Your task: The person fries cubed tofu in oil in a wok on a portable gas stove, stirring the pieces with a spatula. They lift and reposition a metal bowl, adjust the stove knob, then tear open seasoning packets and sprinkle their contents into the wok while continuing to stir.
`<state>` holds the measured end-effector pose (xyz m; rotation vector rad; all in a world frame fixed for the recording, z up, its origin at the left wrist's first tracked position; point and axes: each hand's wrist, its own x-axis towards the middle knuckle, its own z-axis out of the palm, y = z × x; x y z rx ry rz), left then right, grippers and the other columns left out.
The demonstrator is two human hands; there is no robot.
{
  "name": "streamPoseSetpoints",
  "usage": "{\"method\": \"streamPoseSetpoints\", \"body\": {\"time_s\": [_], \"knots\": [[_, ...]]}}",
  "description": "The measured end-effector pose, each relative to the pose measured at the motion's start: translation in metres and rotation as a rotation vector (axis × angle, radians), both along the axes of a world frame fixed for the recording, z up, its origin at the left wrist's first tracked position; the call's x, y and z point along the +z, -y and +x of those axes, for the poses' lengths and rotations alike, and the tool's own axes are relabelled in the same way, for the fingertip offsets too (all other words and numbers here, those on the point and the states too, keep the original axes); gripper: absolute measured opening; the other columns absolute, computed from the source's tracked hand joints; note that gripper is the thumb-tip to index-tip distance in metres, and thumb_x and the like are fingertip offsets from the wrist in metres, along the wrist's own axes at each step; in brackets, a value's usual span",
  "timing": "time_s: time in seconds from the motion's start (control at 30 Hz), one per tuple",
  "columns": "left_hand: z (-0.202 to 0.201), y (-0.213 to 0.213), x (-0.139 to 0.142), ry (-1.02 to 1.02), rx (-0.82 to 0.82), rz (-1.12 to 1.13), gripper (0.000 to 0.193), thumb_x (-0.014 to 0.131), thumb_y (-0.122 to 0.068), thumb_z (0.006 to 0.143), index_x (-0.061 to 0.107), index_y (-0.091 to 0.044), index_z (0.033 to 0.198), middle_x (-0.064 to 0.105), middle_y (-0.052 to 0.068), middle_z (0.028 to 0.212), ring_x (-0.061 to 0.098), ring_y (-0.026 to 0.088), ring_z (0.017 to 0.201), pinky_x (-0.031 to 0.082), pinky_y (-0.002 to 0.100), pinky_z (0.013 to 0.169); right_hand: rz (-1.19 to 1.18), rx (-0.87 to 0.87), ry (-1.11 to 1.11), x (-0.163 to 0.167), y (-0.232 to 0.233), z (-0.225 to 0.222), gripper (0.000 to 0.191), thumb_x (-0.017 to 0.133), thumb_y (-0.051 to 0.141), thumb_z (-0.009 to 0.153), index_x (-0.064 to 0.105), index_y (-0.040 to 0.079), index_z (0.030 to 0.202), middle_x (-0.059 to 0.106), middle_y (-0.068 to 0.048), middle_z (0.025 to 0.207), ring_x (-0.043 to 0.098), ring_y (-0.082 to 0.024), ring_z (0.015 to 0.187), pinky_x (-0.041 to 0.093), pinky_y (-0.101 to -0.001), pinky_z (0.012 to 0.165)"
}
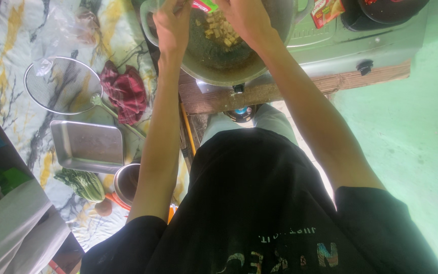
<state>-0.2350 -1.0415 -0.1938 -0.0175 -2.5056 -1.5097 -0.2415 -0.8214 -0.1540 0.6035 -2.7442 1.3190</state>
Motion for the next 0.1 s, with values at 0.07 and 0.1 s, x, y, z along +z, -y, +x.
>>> {"method": "streamPoseSetpoints", "body": {"time_s": [0.07, 0.1], "knots": [[-0.0013, 0.0058, 0.0038, -0.016, -0.030, 0.027, 0.013, 0.074, -0.006, 0.096, 0.074, 0.003, 0.105, 0.082, 0.014, 0.096, 0.081, 0.020, 0.085, 0.061, 0.030, 0.077, -0.079, 0.068, -0.034, -0.0026, 0.0064, -0.0012, 0.022, 0.069, 0.017, 0.105, 0.070, 0.000, 0.119, 0.073, -0.015, 0.088, 0.071, -0.023, 0.073, 0.054, -0.0369, 0.066], [-0.0014, 0.0076, 0.0053, -0.023, -0.047, 0.041, 0.013, 0.074, -0.005, 0.095, 0.074, 0.003, 0.105, 0.082, 0.014, 0.097, 0.082, 0.020, 0.088, 0.063, 0.030, 0.080, -0.024, 0.088, -0.005, -0.0031, 0.0077, -0.0014, 0.020, 0.070, 0.017, 0.105, 0.072, 0.001, 0.117, 0.072, -0.016, 0.086, 0.070, -0.024, 0.073, 0.054, -0.0386, 0.067]]}}
